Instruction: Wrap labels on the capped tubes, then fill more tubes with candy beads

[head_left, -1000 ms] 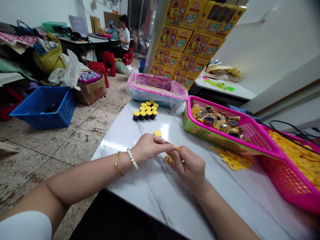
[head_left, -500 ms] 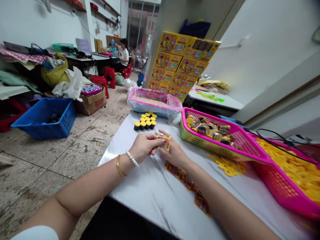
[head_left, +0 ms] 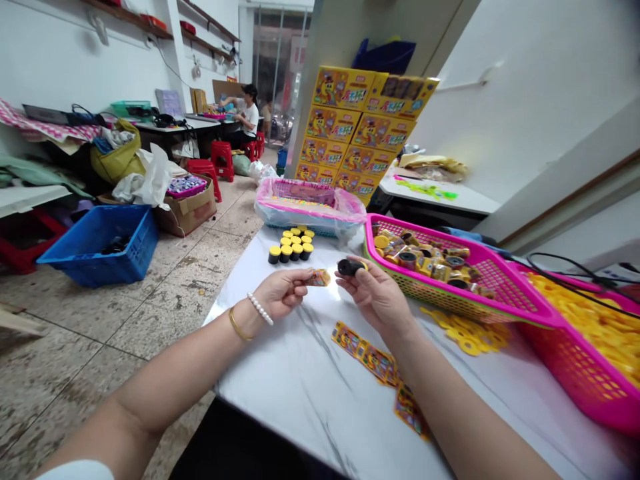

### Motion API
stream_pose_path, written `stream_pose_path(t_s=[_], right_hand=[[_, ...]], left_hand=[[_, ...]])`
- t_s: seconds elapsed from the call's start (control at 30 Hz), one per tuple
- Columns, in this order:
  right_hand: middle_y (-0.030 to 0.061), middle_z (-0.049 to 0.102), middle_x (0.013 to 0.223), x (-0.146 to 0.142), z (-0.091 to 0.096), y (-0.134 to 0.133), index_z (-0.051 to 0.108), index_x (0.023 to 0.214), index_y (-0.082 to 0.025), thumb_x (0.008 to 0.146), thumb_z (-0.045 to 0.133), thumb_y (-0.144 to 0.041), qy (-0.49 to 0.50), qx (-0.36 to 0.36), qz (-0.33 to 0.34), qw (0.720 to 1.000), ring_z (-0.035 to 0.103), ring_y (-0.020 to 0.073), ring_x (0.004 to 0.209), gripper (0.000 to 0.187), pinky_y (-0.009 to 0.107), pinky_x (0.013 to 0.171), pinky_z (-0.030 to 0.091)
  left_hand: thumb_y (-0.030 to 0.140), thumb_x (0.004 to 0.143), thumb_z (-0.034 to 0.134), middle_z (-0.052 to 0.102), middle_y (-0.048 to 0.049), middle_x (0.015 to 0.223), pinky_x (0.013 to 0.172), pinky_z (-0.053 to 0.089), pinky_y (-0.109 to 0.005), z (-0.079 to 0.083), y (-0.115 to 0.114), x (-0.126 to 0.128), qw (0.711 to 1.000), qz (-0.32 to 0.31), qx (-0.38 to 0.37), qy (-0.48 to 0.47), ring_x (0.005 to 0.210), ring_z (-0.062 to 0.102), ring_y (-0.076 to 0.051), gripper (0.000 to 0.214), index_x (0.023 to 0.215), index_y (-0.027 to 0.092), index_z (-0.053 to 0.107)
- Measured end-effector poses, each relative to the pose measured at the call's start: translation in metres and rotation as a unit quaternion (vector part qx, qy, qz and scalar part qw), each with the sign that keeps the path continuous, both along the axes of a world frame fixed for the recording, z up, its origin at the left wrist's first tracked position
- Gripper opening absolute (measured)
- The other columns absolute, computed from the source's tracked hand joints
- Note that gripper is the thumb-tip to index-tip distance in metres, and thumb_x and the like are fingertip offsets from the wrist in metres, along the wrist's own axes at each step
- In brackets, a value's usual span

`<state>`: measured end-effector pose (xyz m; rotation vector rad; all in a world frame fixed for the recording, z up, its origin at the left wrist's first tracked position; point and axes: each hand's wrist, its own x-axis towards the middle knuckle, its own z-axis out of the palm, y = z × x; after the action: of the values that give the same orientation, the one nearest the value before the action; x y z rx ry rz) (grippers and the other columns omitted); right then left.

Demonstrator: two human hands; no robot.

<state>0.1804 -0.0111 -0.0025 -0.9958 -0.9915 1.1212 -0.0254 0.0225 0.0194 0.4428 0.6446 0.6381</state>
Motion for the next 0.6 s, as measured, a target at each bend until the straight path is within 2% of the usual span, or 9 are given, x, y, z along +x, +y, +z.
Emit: stream_pose_path(t_s=[0.23, 0.4, 0.6], right_hand=[[0.0027, 0.074, 0.098, -0.026, 0.004, -0.01, 0.07, 0.097, -0.025, 0.066, 0.084, -0.05, -0.066, 0.022, 0.027, 0.997, 0.071, 0.0202, 0.088, 0.042, 0.044, 0.087, 0.059], [0.0018, 0.073, 0.088, -0.022, 0.008, -0.012, 0.069, 0.092, -0.022, 0.067, 0.085, -0.045, -0.124, 0.025, 0.016, 0.992, 0.071, 0.0185, 0.078, 0.038, 0.041, 0.079, 0.062], [0.0016, 0.073, 0.08, -0.023, 0.018, -0.018, 0.067, 0.094, -0.02, 0.067, 0.085, -0.039, -0.179, 0.038, -0.009, 0.983, 0.069, 0.0166, 0.067, 0.038, 0.036, 0.07, 0.062]], left_hand=[[0.009, 0.091, 0.058, 0.061, 0.0009, 0.068, 0.027, 0.014, -0.008, 0.001, -0.001, 0.001, 1.0, 0.003, -0.005, -0.006, 0.034, 0.036, 0.002, 0.008, 0.086, 0.01, 0.064], [0.014, 0.094, 0.055, 0.058, 0.0022, 0.064, 0.027, 0.014, -0.009, 0.0, 0.002, 0.002, 1.0, 0.011, -0.011, 0.0, 0.032, 0.034, 0.002, 0.013, 0.084, 0.01, 0.061], [0.012, 0.096, 0.052, 0.062, 0.0, 0.067, 0.027, 0.014, -0.009, -0.001, 0.001, 0.003, 1.0, 0.016, 0.017, 0.002, 0.031, 0.033, 0.003, 0.018, 0.08, 0.01, 0.059]])
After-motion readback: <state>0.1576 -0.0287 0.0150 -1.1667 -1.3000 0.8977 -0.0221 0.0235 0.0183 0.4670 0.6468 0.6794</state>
